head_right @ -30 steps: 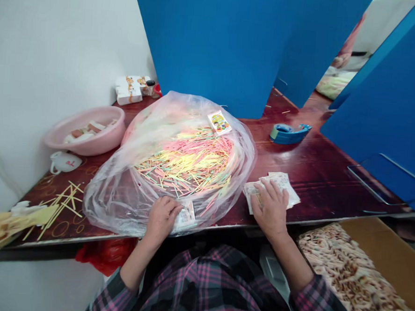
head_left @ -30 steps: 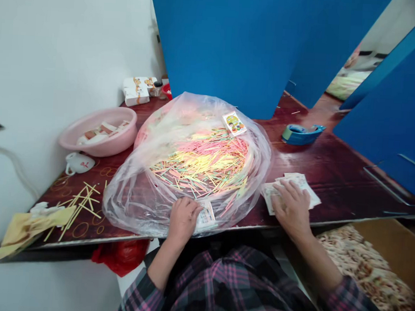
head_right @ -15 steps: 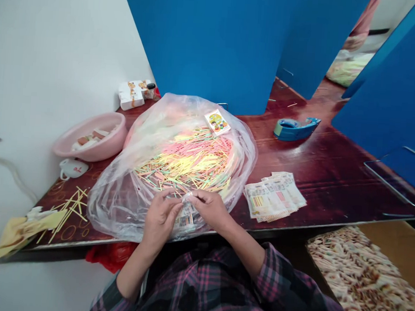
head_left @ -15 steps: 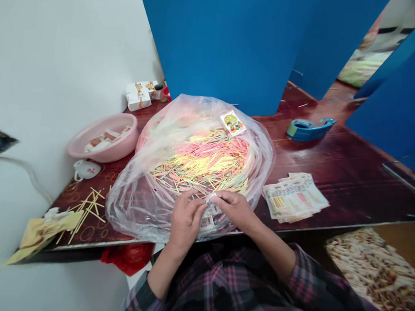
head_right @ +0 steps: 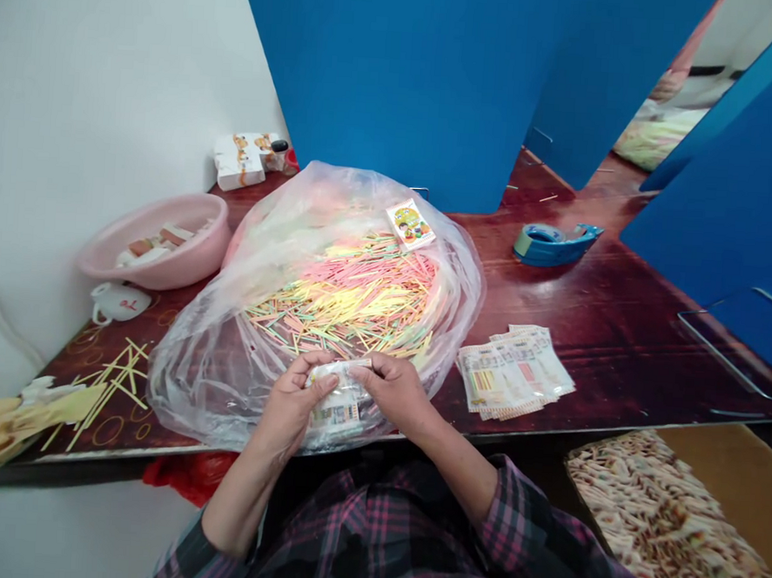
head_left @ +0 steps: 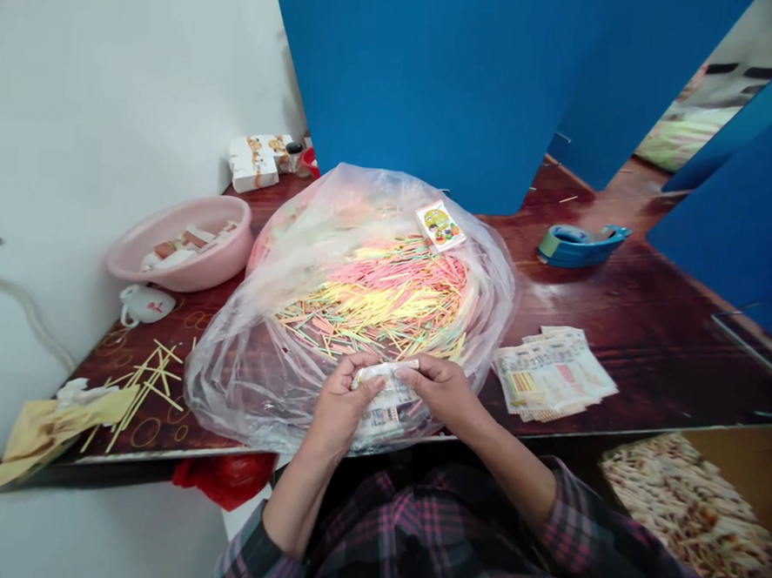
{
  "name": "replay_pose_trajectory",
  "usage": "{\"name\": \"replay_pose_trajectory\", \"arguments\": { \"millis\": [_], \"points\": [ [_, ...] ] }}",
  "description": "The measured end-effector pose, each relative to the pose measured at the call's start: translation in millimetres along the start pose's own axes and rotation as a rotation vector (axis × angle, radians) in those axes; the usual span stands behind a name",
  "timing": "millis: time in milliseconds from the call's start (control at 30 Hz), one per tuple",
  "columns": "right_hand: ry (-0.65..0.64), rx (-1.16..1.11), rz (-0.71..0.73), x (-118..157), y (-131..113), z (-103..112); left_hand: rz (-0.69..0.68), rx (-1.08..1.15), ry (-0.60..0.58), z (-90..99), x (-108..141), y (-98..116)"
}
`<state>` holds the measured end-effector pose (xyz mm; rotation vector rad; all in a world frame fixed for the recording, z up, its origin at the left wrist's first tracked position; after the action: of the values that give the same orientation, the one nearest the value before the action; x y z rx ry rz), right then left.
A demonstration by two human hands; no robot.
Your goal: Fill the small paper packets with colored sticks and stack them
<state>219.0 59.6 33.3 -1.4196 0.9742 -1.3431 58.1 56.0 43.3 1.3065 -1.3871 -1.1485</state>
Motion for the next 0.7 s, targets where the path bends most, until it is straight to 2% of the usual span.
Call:
{"name": "replay_pose_trajectory", "arguments": {
  "millis": [133, 200, 300, 400, 433, 500, 600, 700],
  "points": [
    [0.055, 0.149, 0.066, 3.3, 1.0, 0.3, -0.031, -0.081, -0.013, 5.8, 3.4, -1.9],
    [0.062, 0.214, 0.095, 5.6, 0.9, 0.0, -0.067, -0.155, -0.087, 6.3, 4.3, -1.7],
    [0.004, 0.308, 0.160, 8.8, -3.0, -1.8, -0.125, -0.290, -0.231, 4.3, 4.4, -1.0],
    [-0.103, 0.444, 0.241, 7.5, -12.5, 4.6, -0.176, -0.393, -0.245, 5.4, 2.3, -1.3],
    [-0.114, 0.485, 0.271, 4.6, -17.0, 12.0, -0.210, -0.425, -0.234, 6.4, 1.5, -1.3],
    [-0.051, 0.564, 0.354, -6.3, -28.1, 36.0, -0.319, -0.499, -0.224, 8.3, 0.5, -1.5],
    [0.226, 0.822, 0.515, -30.5, -44.4, 82.0, -0.521, -0.662, -0.229, 11.2, 0.7, -4.7],
    [0.341, 1.145, 0.586, -54.8, -47.1, 110.8, -0.644, -0.819, -0.253, 13.1, 1.2, -12.8]
  ]
}}
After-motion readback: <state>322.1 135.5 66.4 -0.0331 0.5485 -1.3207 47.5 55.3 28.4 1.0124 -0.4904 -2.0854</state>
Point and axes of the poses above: each hand's wrist, its own x-axis away from the middle knuckle, its own z-axis out of the back of the hand, y = z × x, the point moved 4 cm from there along -x, towards the middle knuckle, and after that the axes turned 13 degrees about -z, right-handed, at the moved point
